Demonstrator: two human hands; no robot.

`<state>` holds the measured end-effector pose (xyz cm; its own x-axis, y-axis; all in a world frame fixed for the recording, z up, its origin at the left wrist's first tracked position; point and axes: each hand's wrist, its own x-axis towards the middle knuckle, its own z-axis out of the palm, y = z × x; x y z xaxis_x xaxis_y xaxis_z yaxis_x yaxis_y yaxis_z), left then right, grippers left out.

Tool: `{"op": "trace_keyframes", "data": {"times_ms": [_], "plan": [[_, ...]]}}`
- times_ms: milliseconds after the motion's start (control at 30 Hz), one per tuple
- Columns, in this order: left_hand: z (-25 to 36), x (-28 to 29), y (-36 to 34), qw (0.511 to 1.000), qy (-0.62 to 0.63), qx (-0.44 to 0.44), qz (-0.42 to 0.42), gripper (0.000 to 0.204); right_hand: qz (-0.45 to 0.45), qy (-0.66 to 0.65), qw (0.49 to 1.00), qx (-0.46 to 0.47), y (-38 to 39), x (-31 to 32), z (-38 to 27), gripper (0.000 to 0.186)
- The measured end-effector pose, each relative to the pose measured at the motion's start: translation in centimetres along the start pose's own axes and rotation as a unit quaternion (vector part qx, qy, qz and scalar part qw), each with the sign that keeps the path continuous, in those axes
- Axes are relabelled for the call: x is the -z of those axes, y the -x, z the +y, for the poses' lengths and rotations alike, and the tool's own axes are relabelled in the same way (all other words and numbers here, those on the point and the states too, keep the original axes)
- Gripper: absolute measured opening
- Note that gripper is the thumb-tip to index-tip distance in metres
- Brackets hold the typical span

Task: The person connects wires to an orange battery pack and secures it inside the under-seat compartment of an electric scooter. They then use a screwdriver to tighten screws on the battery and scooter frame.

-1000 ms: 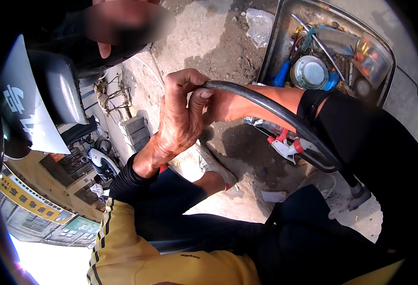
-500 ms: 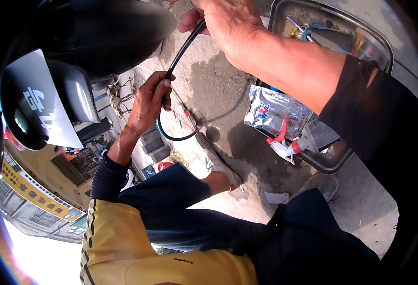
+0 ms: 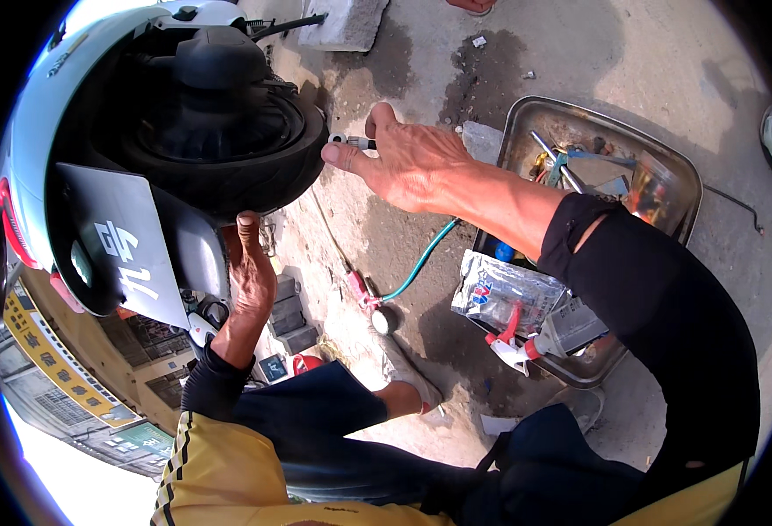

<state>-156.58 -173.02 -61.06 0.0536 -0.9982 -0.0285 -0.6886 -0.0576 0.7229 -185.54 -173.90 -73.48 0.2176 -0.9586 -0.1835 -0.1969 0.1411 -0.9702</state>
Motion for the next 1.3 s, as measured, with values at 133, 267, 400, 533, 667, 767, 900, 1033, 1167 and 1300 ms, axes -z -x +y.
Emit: {"op": "trace_keyframes", "data": {"times_ms": [133,267,400,533,667,767,900,1033,1167,1300], "plan": [[1.3,-2.6,0.4,0.966,-0.236,-0.098,0.022,0.063,0.061,-0.078,0.991,0.091,-2.4,-1.2,1.5,0.060],[-2.2,-4.9,-1.0,0.991,0.023,-0.133,-0.024,0.071,0.048,-0.137,0.988,0.046,-3.1,-0.5,0.7,0.039],[-3.0,-6.3,-2.4,0.995,0.007,-0.063,-0.071,0.062,-0.007,-0.195,0.981,0.006,-3.5,-0.4,0.5,0.034],[-1.4,-4.3,-1.3,0.992,-0.027,-0.097,-0.075,0.060,-0.047,-0.255,0.966,-0.008,-3.4,0.5,0.2,0.031],[-1.1,-1.8,-0.1,0.991,-0.055,-0.120,-0.027,0.055,-0.087,-0.335,0.938,-0.025,-4.0,0.4,0.1,0.034],[-2.1,-2.6,-0.9,0.979,-0.137,-0.148,-0.020,0.049,-0.093,-0.265,0.959,-0.021,-4.7,0.3,0.0,0.037],[-1.6,-4.3,-1.5,0.993,-0.066,-0.061,-0.083,0.056,-0.086,-0.282,0.955,0.033,-5.2,-0.4,-0.9,0.035],[-3.1,-5.1,-1.1,0.995,0.001,-0.094,-0.044,0.065,0.012,-0.198,0.973,0.122,-5.6,-1.4,-1.7,0.028],[-2.5,-4.4,-1.9,0.987,-0.091,-0.101,-0.081,0.058,0.133,-0.047,0.959,0.244,-5.6,-2.2,-1.3,0.024],[-2.5,-3.7,-1.4,0.978,-0.153,-0.124,-0.068,0.049,0.203,0.015,0.925,0.321,-5.5,-2.6,-1.7,0.021]]}}
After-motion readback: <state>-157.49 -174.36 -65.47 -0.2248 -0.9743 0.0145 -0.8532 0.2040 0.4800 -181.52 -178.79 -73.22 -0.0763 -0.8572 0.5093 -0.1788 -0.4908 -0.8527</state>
